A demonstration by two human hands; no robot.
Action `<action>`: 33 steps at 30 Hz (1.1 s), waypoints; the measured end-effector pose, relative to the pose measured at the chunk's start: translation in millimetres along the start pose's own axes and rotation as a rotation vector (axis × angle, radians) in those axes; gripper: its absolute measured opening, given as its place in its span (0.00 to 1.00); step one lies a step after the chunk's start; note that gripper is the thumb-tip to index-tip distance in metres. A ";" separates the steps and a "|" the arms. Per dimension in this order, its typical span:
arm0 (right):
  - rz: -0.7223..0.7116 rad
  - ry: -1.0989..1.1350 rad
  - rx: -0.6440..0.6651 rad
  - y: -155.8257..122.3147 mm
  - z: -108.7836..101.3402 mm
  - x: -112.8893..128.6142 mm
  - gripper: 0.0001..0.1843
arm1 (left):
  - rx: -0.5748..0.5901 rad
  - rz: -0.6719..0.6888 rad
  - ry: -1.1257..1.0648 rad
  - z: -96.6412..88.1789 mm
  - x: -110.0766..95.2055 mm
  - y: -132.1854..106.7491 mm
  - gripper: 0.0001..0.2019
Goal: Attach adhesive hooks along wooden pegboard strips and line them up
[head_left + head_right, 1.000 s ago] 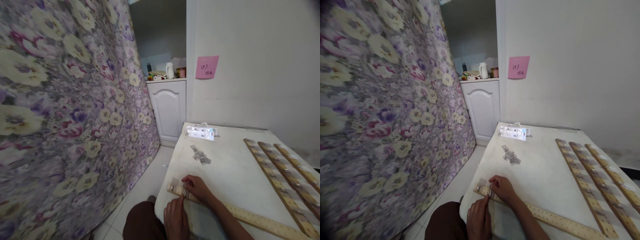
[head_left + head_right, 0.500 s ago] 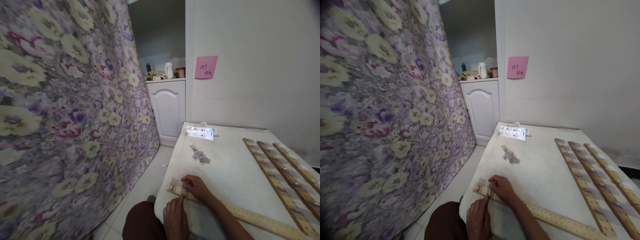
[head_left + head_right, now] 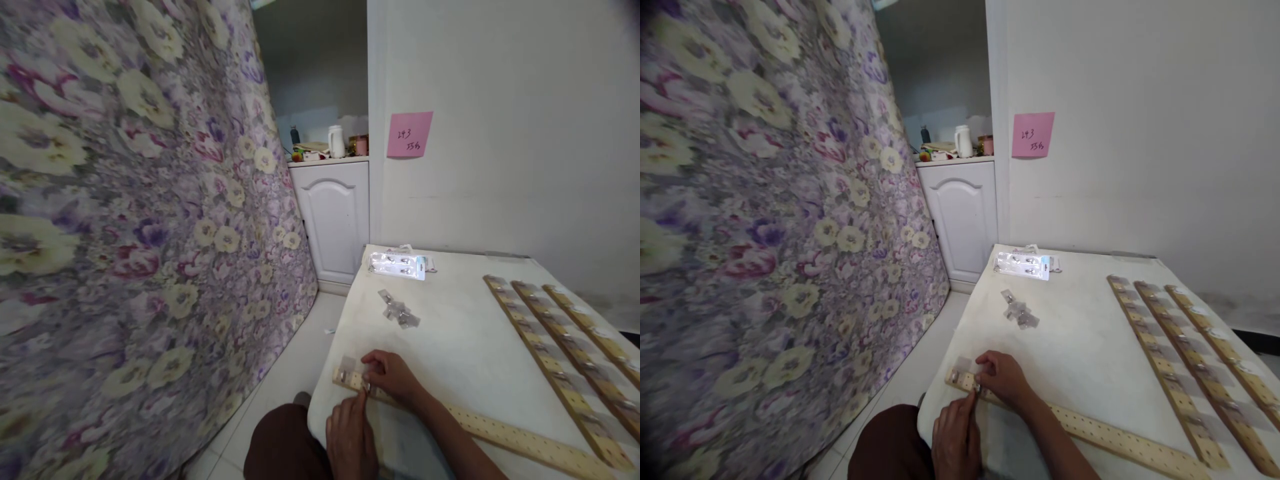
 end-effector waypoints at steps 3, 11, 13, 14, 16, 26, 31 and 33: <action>-0.010 0.013 -0.006 0.5 0.2 -1.3 0.16 | 0.002 0.008 0.007 -1.1 -1.0 0.6 0.23; -0.025 0.053 -0.011 4.3 0.7 -6.1 0.17 | 0.068 -0.025 -0.032 8.1 3.3 -0.6 0.24; -0.017 0.050 -0.012 5.5 0.8 -6.7 0.17 | 0.072 -0.041 -0.033 8.6 4.0 -0.5 0.24; -0.012 0.051 -0.010 5.9 1.1 -7.0 0.17 | 0.068 -0.043 -0.033 7.7 3.9 -0.1 0.23; -0.001 0.059 -0.007 6.3 1.6 -7.6 0.17 | 0.065 -0.029 -0.031 5.1 2.4 1.3 0.23; -0.036 0.179 0.033 4.4 0.6 -3.2 0.19 | 0.054 -0.033 -0.009 -4.3 -0.4 3.6 0.22; -0.074 0.167 -0.008 4.2 -4.8 3.8 0.15 | 0.034 -0.044 -0.012 -2.8 3.4 2.5 0.21; -0.071 0.156 -0.022 4.1 -6.3 3.1 0.15 | 0.003 -0.036 -0.022 -4.4 4.7 2.3 0.19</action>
Point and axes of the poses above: each hand's wrist, its own y-axis towards the middle knuckle, its own z-axis out of the palm, x = y × z, the point moved 9 cm from there along y, towards the middle knuckle, and after that the axes turned 9 degrees about y, right-handed, at the moved point
